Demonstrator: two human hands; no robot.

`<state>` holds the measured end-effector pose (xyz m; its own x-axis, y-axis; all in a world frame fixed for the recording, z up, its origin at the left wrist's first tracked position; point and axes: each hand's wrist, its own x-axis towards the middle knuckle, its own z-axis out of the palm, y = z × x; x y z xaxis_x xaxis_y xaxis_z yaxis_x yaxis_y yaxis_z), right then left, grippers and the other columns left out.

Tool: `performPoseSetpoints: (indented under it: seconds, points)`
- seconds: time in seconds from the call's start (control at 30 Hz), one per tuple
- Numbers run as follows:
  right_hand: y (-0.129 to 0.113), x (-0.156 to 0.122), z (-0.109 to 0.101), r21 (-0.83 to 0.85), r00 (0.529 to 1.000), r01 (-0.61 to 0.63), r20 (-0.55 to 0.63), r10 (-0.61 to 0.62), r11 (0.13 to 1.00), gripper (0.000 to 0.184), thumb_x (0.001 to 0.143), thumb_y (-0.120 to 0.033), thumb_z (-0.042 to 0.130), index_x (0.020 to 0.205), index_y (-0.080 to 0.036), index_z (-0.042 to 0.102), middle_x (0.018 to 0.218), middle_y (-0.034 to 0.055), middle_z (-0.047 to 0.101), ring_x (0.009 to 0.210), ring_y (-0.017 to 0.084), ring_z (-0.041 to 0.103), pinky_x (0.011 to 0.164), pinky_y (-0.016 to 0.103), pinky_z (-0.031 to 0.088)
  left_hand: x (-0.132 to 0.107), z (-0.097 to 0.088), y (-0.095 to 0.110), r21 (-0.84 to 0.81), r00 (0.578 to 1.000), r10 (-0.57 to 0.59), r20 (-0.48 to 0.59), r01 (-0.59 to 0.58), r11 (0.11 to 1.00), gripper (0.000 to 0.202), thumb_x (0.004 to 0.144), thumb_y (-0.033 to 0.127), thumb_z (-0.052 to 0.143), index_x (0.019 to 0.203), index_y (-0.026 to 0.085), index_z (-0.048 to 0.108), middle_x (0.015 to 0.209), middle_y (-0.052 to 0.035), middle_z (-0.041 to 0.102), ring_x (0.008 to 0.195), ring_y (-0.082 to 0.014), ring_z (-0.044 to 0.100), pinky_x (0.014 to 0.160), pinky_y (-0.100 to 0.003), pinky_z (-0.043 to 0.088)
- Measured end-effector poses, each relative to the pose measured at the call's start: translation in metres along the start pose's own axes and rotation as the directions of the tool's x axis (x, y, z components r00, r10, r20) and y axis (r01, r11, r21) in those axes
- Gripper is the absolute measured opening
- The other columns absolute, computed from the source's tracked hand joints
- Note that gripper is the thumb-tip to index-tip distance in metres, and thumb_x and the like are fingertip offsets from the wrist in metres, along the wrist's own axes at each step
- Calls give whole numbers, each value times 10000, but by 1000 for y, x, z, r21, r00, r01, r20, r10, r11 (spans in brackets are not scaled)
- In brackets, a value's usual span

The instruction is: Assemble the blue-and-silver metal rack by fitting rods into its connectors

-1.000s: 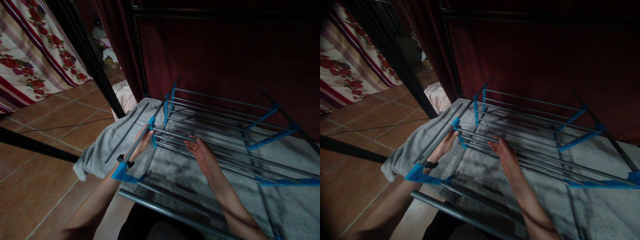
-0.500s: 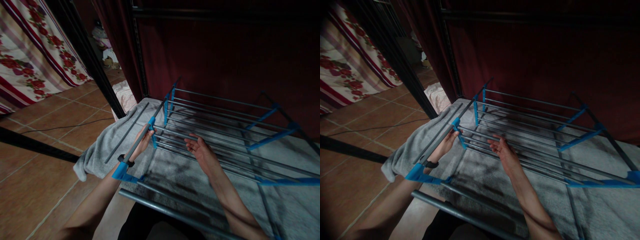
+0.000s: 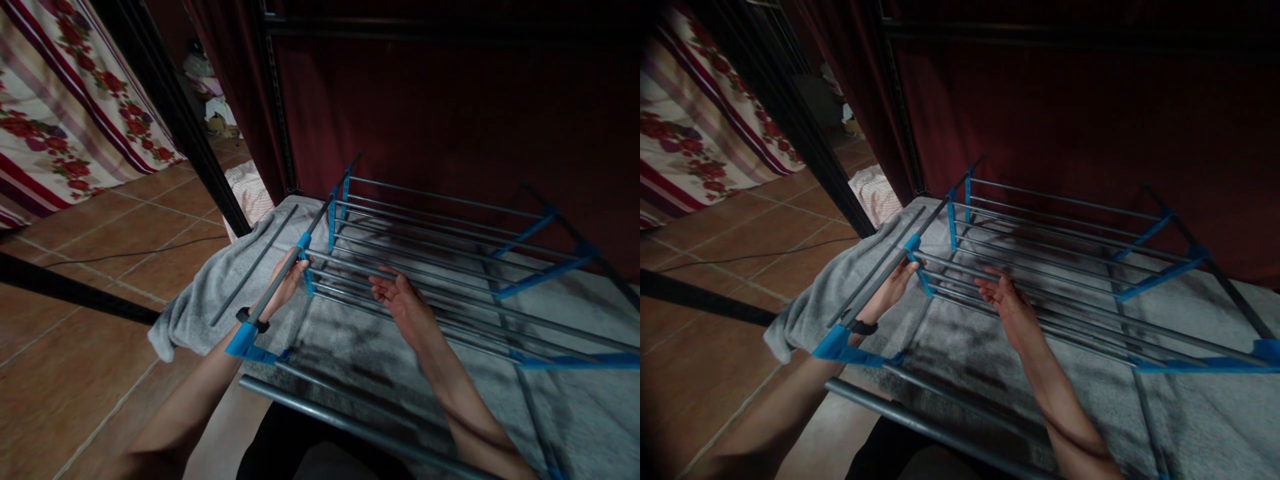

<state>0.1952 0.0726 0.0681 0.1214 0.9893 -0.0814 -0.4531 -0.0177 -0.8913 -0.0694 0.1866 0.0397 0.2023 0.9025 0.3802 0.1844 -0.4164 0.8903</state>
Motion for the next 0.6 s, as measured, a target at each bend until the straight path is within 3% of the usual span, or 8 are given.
performPoseSetpoints:
  seconds: [0.6]
  points:
    - [2, 0, 4, -64, 999, 23, -43, -26, 998, 483, 826, -673, 709, 1110, -282, 713, 1075, 57, 770, 925, 194, 670, 875, 359, 508, -1, -1, 5, -5, 1000, 11, 16, -11, 1000, 379, 939, 570, 590, 1030, 207, 651, 1000, -77, 702, 982, -253, 660, 870, -400, 545]
